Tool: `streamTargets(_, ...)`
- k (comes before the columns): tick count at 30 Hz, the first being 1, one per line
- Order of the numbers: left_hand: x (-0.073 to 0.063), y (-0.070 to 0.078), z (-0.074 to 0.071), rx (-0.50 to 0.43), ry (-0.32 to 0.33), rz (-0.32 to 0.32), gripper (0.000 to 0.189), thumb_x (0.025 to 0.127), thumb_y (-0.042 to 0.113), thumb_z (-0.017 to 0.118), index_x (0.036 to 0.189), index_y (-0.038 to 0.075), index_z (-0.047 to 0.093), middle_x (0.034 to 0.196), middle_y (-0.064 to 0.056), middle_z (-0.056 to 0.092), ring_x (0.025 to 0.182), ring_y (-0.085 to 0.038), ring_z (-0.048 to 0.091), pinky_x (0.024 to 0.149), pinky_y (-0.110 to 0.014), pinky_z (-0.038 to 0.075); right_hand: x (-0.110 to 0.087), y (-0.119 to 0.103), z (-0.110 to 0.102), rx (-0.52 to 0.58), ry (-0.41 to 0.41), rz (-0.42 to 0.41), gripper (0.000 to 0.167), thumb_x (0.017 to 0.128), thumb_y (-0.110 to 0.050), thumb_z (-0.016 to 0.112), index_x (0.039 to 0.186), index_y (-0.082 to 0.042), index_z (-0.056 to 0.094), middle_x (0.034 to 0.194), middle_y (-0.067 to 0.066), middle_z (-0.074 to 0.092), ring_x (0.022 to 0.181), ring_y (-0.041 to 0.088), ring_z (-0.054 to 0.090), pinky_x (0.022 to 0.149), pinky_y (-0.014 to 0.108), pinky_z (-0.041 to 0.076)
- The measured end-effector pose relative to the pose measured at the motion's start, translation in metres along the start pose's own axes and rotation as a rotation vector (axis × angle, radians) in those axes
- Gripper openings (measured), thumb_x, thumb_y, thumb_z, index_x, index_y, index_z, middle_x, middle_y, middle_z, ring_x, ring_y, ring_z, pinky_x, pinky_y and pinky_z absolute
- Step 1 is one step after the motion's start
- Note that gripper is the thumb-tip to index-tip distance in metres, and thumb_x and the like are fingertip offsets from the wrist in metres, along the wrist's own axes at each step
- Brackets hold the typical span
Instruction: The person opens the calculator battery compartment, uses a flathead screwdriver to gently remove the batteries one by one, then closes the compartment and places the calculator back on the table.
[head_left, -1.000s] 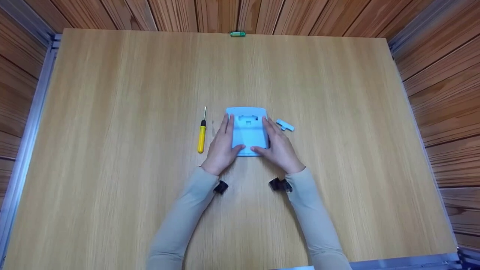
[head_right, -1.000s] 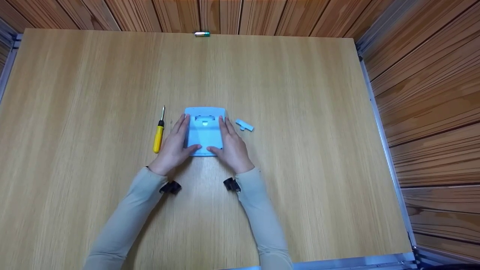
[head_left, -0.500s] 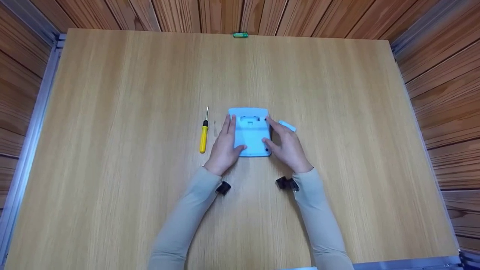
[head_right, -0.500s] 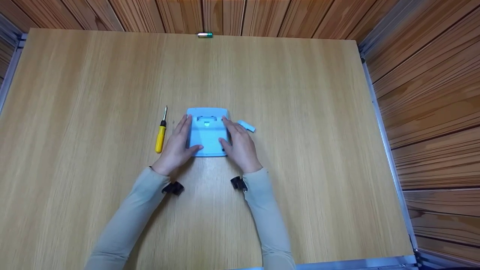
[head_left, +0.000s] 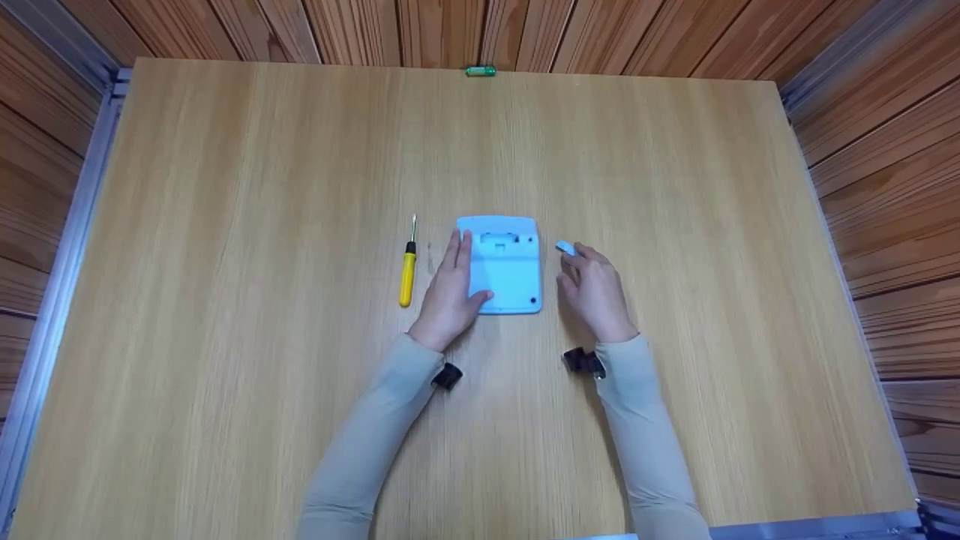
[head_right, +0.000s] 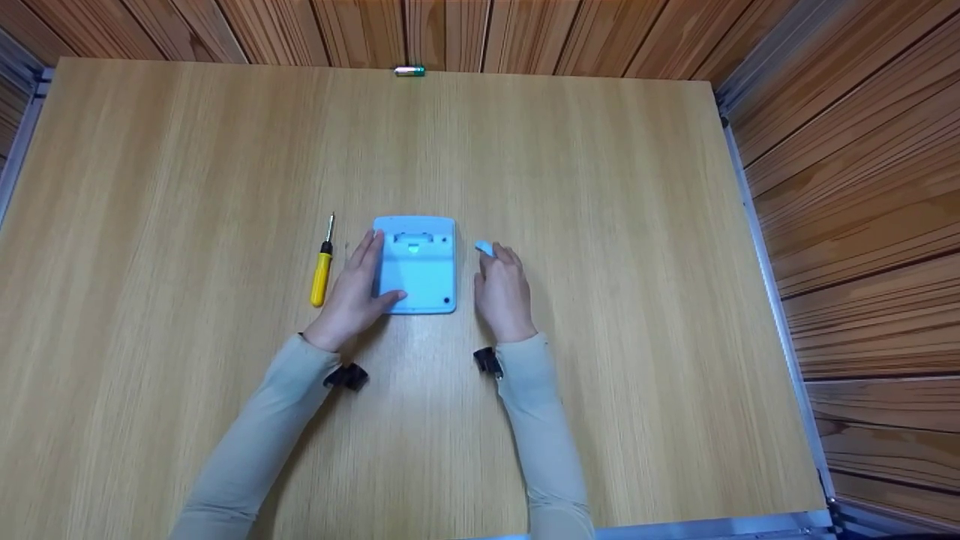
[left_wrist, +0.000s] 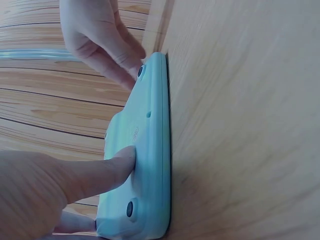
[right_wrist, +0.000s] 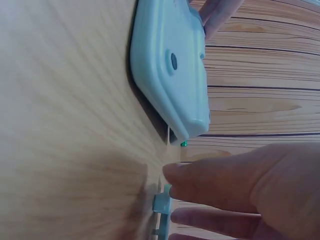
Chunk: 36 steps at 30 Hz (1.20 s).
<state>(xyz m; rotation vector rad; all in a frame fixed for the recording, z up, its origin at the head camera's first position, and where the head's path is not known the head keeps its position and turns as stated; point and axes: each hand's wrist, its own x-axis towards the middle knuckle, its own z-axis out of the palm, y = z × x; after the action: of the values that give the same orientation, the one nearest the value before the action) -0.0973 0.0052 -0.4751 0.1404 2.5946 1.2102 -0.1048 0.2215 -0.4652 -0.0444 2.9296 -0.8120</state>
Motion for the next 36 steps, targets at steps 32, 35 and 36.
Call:
streamTargets(32, -0.001, -0.001, 0.0, -0.019, 0.011, -0.009, 0.092, 0.086, 0.01, 0.071, 0.154, 0.01, 0.009, 0.161, -0.012, 0.002, 0.147, -0.028, 0.015, 0.116, -0.038, 0.024, 0.011, -0.004, 0.004, 0.156, 0.237, 0.041, 0.012, 0.086, 0.004, 0.065, 0.094, 0.007, 0.073, 0.103, 0.021, 0.067, 0.095, 0.034, 0.066, 0.085, 0.041, 0.054)
streamTargets(35, -0.002, -0.002, 0.001, -0.021, 0.008, -0.004, 0.092, 0.086, 0.011, 0.071, 0.154, 0.01, 0.009, 0.161, -0.012, 0.002, 0.147, -0.028, 0.015, 0.116, -0.038, 0.024, 0.011, -0.006, 0.004, 0.162, 0.267, 0.051, 0.011, 0.086, 0.005, 0.064, 0.093, 0.008, 0.072, 0.098, 0.021, 0.067, 0.093, 0.033, 0.067, 0.084, 0.04, 0.055)
streamTargets(36, -0.002, -0.002, 0.001, -0.02, 0.009, -0.002, 0.092, 0.086, 0.011, 0.071, 0.154, 0.01, 0.009, 0.161, -0.012, 0.002, 0.147, -0.028, 0.015, 0.116, -0.038, 0.025, 0.011, -0.006, 0.005, 0.162, 0.278, 0.053, 0.01, 0.086, 0.005, 0.064, 0.092, 0.008, 0.071, 0.097, 0.021, 0.067, 0.092, 0.033, 0.067, 0.083, 0.039, 0.056)
